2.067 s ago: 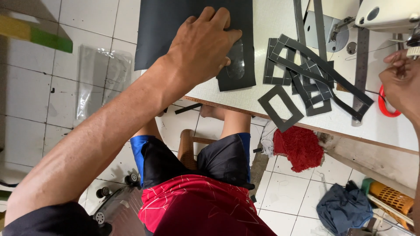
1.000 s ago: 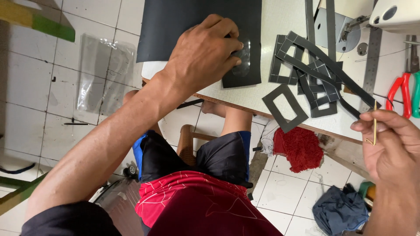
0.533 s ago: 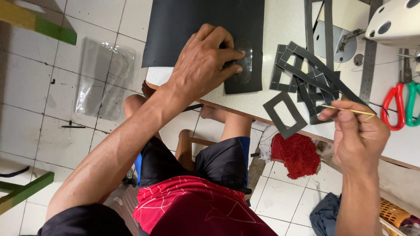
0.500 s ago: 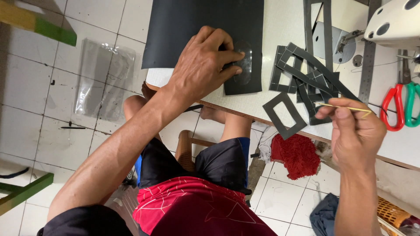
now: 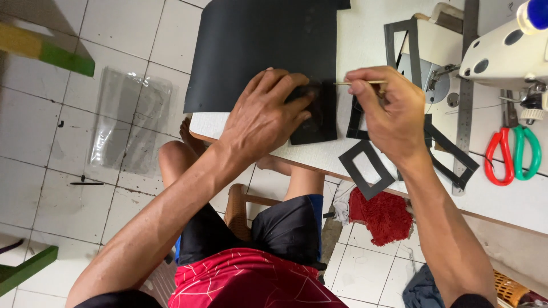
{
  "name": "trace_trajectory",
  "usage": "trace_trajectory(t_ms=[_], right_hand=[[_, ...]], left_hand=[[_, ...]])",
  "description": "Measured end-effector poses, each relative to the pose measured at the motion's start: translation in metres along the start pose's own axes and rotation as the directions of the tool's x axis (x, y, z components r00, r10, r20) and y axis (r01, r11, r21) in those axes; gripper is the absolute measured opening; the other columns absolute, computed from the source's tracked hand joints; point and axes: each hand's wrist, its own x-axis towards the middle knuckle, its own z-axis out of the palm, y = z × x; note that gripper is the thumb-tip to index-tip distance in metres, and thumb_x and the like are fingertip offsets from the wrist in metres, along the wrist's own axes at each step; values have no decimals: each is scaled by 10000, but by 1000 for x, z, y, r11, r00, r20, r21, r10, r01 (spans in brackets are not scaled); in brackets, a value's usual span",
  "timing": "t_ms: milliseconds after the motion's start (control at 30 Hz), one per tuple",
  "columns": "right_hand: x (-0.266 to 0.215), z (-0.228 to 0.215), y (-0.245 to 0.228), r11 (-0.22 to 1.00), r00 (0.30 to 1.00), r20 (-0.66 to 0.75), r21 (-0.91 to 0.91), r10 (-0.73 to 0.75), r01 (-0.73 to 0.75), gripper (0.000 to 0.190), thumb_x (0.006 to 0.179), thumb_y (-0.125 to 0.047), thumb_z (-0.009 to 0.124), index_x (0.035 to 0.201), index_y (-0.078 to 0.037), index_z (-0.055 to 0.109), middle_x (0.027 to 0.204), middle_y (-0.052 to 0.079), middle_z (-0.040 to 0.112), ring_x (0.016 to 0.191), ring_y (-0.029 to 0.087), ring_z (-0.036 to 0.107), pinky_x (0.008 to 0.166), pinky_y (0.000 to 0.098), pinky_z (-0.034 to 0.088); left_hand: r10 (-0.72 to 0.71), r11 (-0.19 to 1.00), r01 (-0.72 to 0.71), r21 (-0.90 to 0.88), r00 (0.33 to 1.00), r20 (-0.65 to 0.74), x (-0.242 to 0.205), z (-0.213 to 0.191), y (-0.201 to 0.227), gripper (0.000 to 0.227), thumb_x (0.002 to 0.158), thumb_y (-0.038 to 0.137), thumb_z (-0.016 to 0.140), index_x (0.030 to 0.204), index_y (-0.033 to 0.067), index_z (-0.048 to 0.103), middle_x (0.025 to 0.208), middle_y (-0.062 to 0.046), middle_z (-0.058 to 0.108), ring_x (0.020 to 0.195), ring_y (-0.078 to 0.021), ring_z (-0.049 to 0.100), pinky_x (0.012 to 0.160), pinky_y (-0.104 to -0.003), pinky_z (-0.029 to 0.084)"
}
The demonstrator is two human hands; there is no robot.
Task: The person cuts a rectangular piece from a large sheet of black fabric using scissors. They then use a clear plastic template and a pencil to trace an oval shape onto the fabric. Finally, they cut out the traced oval shape with the scissors.
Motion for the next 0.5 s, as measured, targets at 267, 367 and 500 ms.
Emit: trace_trajectory(t_ms=[267,367,500], right_hand=[[40,22,3,976,994,90,-200,-69,86,122,1019,-68,634,1091,29,653,1027,111,709,919,203,691,724,270,523],[43,25,5,981,993,115,-186,-28,49,131,1015,-84,623,1098,14,647,1026,100,705,939,206,691,800,282,539],[42,27,6,983,993,121,-184,6,16,121,1009,-94,624,1083,-2,652,1033,92,705,947,206,692,815,282,534]], left_hand=[[52,994,-50,100,998,-23,-5,6,1,172,966,224,666,1071,98,716,1171,-49,667,1098,-241,570,999,-445,455],[55,993,-49,107,997,-51,-6,6,1,147,970,205,666,1060,103,720,1165,-53,674,1098,-239,583,987,-441,471],[50,994,-46,97,998,-43,-5,5,1,139,967,201,676,1059,107,723,1167,-47,673,1101,-241,589,990,-442,469]])
